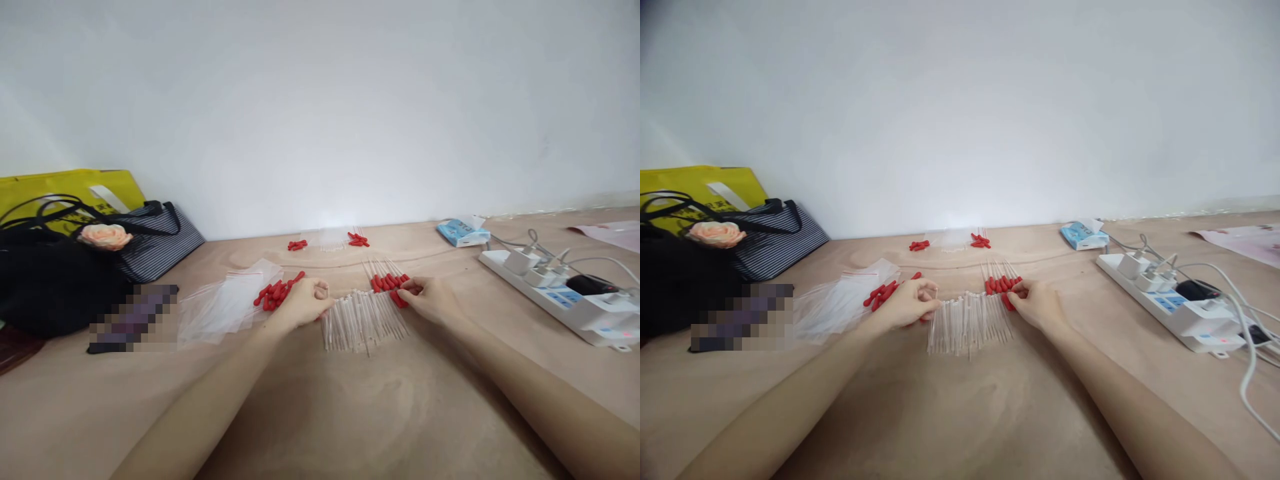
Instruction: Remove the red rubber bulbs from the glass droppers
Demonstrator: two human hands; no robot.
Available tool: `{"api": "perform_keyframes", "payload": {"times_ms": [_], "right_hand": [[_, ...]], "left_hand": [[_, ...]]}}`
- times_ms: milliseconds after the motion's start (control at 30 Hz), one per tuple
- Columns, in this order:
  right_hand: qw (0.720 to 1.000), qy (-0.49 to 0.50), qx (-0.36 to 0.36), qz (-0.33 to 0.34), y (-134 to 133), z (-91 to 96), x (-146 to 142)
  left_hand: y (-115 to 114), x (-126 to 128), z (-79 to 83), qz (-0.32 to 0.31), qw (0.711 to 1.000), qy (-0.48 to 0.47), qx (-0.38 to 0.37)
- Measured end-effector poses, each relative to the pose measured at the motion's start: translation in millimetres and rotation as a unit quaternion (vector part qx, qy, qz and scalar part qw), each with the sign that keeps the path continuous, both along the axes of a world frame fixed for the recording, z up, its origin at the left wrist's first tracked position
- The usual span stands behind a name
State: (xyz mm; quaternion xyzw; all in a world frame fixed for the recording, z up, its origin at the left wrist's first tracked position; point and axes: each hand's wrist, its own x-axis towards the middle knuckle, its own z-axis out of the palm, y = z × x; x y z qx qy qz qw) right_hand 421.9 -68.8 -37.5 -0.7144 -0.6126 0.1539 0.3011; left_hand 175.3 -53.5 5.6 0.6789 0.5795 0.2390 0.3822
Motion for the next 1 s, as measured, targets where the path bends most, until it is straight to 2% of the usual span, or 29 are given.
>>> {"api": "perform_keyframes", "payload": {"times_ms": [200, 367, 533, 633, 733, 800, 867, 1000], "right_hand": [[0.999, -0.025, -0.021, 0.031, -3.7, 3.3, -1.1], [0.996, -0.082, -0.024, 0.034, -6.8, 2.5, -3.9], [0.996, -0.076, -0.033, 0.025, -5.8, -1.6, -4.0], [0.998, -0.06, -0.034, 0.008, -4.6, -2.6, -1.4], [0.997, -0.07, -0.018, -0.013, -2.6, 0.4, 1.5], [0.996, -0.088, -0.007, -0.019, 0.6, 4.8, 0.8], [0.993, -0.117, 0.002, -0.012, 5.8, 10.3, -4.0], [0.979, -0.201, -0.01, 0.026, 19.4, 19.5, -24.1]], "left_hand": [[1.3, 8.0, -9.1, -0.03, 0.994, 0.096, 0.039], [4.6, 8.4, -11.6, -0.029, 0.994, 0.101, 0.037], [4.1, 8.2, -10.3, -0.021, 0.995, 0.094, 0.03], [0.9, 4.5, -13.7, 0.003, 0.989, 0.091, 0.112], [-8.0, -5.6, -23.8, 0.035, 0.964, 0.103, 0.242], [-15.8, -15.1, -32.4, 0.032, 0.953, 0.108, 0.28], [-22.3, -24.2, -39.3, 0.019, 0.955, 0.107, 0.274], [-26.3, -34.4, -45.7, 0.02, 0.974, 0.076, 0.211]]}}
